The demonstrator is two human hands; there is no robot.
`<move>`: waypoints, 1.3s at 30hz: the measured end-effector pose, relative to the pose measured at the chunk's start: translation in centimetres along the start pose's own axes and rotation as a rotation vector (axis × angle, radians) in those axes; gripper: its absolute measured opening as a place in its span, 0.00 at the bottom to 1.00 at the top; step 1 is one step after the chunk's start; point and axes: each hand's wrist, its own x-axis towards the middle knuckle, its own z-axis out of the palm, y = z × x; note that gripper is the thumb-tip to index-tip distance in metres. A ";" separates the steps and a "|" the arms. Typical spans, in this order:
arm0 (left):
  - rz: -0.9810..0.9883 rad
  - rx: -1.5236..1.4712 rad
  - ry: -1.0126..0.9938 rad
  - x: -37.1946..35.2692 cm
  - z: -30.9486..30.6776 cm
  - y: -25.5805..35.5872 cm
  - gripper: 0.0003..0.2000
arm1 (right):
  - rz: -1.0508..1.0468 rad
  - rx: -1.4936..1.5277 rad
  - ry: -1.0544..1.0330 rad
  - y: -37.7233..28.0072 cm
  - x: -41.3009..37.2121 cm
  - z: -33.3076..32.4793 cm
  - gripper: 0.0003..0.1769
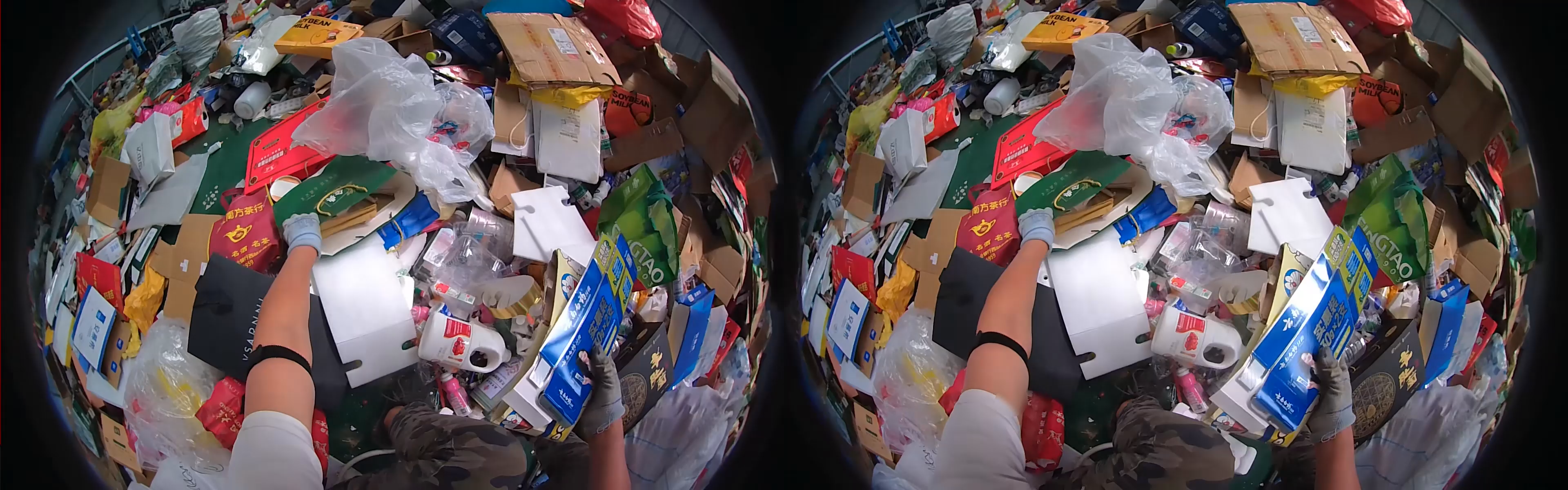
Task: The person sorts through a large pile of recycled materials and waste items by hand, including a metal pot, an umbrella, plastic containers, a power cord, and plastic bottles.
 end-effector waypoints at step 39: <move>0.962 -0.400 0.370 -49.5 -8.8 9.8 0.16 | 0.703 -0.506 -0.186 -3.0 -30.8 -12.5 0.17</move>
